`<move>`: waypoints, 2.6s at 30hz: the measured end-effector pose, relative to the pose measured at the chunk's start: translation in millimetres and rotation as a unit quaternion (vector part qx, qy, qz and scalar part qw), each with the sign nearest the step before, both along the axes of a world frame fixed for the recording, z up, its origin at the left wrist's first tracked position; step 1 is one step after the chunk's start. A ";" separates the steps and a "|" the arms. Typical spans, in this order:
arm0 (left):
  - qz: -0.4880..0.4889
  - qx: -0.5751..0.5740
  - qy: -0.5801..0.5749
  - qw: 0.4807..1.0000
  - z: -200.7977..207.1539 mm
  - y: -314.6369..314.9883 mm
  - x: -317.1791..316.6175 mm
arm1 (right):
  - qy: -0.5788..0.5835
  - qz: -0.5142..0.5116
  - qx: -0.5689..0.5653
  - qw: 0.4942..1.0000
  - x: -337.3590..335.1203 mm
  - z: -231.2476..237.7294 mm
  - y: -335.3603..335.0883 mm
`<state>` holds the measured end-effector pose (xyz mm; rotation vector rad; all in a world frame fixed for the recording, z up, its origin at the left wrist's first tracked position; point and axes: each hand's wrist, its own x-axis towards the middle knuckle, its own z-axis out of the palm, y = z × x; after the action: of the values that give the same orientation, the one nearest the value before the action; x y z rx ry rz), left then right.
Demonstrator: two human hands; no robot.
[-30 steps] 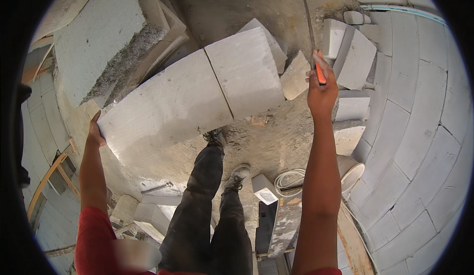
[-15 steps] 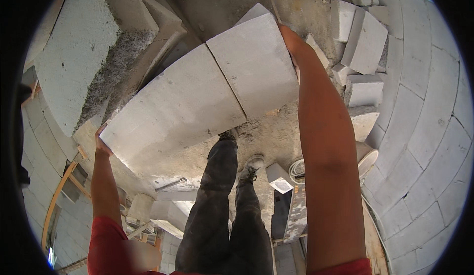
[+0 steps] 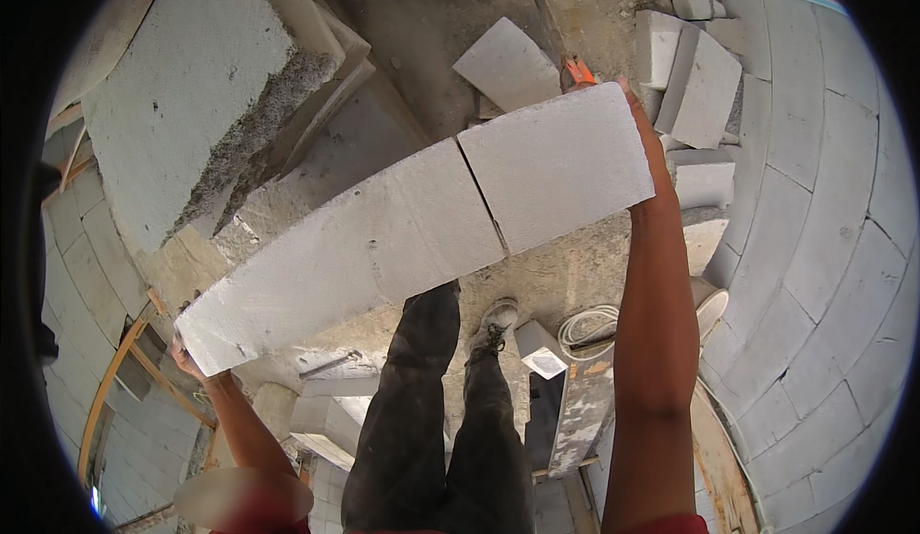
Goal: The person measures a white rectangular tile with a tape measure, then uses a hand saw to cut the tile into smaller pieces. The person repeats the measuring and cutting process on multiple tiles.
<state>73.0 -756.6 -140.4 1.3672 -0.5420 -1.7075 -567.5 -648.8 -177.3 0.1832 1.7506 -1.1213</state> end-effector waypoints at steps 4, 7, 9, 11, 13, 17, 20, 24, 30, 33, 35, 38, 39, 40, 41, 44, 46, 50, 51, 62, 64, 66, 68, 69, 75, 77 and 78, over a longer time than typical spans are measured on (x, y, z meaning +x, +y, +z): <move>0.056 -0.046 -0.008 0.997 -6.1 -8.9 7.7 | -0.040 0.061 -0.143 0.987 -3.1 -10.8 0.9; 0.052 -0.041 0.035 0.997 -26.4 -21.1 13.1 | -0.018 0.091 -0.200 0.975 2.6 -18.7 4.8; 0.086 -0.027 -0.061 0.994 -33.3 -18.7 16.2 | -0.021 0.078 -0.191 0.978 5.8 -20.8 6.9; 0.061 -0.045 -0.037 0.996 -36.0 -9.7 18.8 | -0.002 0.100 -0.191 0.976 7.6 -21.7 7.6; 0.059 0.115 -0.079 0.988 -29.3 7.3 23.6 | 0.027 0.107 -0.153 0.982 7.6 -22.1 6.4; 0.068 0.261 -0.115 0.956 -21.6 26.6 29.2 | 0.023 0.111 -0.079 0.990 5.1 -19.5 2.2; 0.056 0.304 -0.073 0.948 -21.4 27.0 27.0 | -0.011 0.108 0.036 0.993 5.6 -12.9 4.0; 0.011 0.301 -0.040 0.953 -16.0 40.2 21.0 | -0.009 0.142 0.047 0.989 11.0 -0.2 17.1; -0.055 0.325 0.067 0.942 -28.3 70.2 23.5 | -0.128 0.116 0.116 0.978 19.5 6.3 43.9; -0.110 0.288 -0.054 0.950 -47.6 72.5 24.2 | -0.161 0.108 0.145 0.970 23.5 -2.9 59.2; -0.116 0.241 -0.074 0.961 -50.9 76.9 21.6 | -0.101 0.123 0.156 0.975 24.2 -14.6 66.4; -0.081 0.193 -0.102 0.972 -50.8 80.7 18.6 | -0.032 0.139 0.165 0.976 20.2 -39.5 70.7; -0.076 0.187 -0.112 0.973 -51.7 77.3 19.0 | -0.030 0.131 0.157 0.978 17.0 -49.0 69.3; -0.068 0.180 -0.117 0.974 -54.8 71.6 19.9 | -0.034 0.121 0.146 0.981 13.2 -58.2 67.5; -0.071 0.183 -0.116 0.974 -58.3 64.3 22.4 | -0.039 0.111 0.134 0.984 9.6 -67.3 64.7; -0.074 0.167 -0.079 0.980 -84.0 35.5 28.9 | -0.048 0.080 0.094 0.991 0.4 -88.4 57.2; -0.086 0.156 -0.034 0.983 -95.0 29.2 29.7 | -0.070 0.050 0.057 0.995 -0.4 -96.9 55.2; -0.063 0.192 -0.154 0.967 -98.3 38.7 22.8 | -0.088 0.043 0.004 0.995 10.6 -102.9 63.7; -0.065 0.200 -0.144 0.967 -98.2 40.7 19.5 | -0.063 0.057 -0.012 0.996 13.5 -103.9 67.2; -0.117 0.150 -0.278 0.941 -92.9 36.3 -11.5 | 0.072 0.029 -0.074 0.994 15.6 -160.5 109.8; -0.091 0.060 -0.492 0.864 -82.6 42.6 -33.9 | 0.191 0.089 -0.051 0.976 10.8 -166.6 114.8; -0.041 0.001 -0.723 0.690 -73.3 52.6 -72.7 | 0.286 0.124 -0.039 0.950 0.6 -162.2 117.6; -0.092 -0.192 -0.701 0.681 -65.4 75.7 -126.9 | 0.343 0.121 0.028 0.931 -14.5 -145.0 122.6; -0.116 -0.291 -0.619 0.720 -63.7 82.9 -161.8 | 0.388 0.125 0.017 0.913 -25.8 -132.7 124.6; -0.237 -0.411 -0.547 0.690 -74.3 65.8 -334.5 | 0.369 0.012 -0.104 0.923 -41.4 -32.1 216.3; -0.237 -0.393 -0.596 0.659 -87.4 48.8 -370.5 | 0.362 -0.066 -0.103 0.924 -17.7 -4.9 263.3; -0.242 -0.381 -0.629 0.633 -92.7 47.2 -381.7 | 0.267 -0.099 -0.139 0.949 -4.0 6.4 282.8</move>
<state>-308.8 -709.4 -233.1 1.5864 -2.2660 -0.3102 -571.6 -365.9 -170.9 -0.1357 2.0434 -1.6646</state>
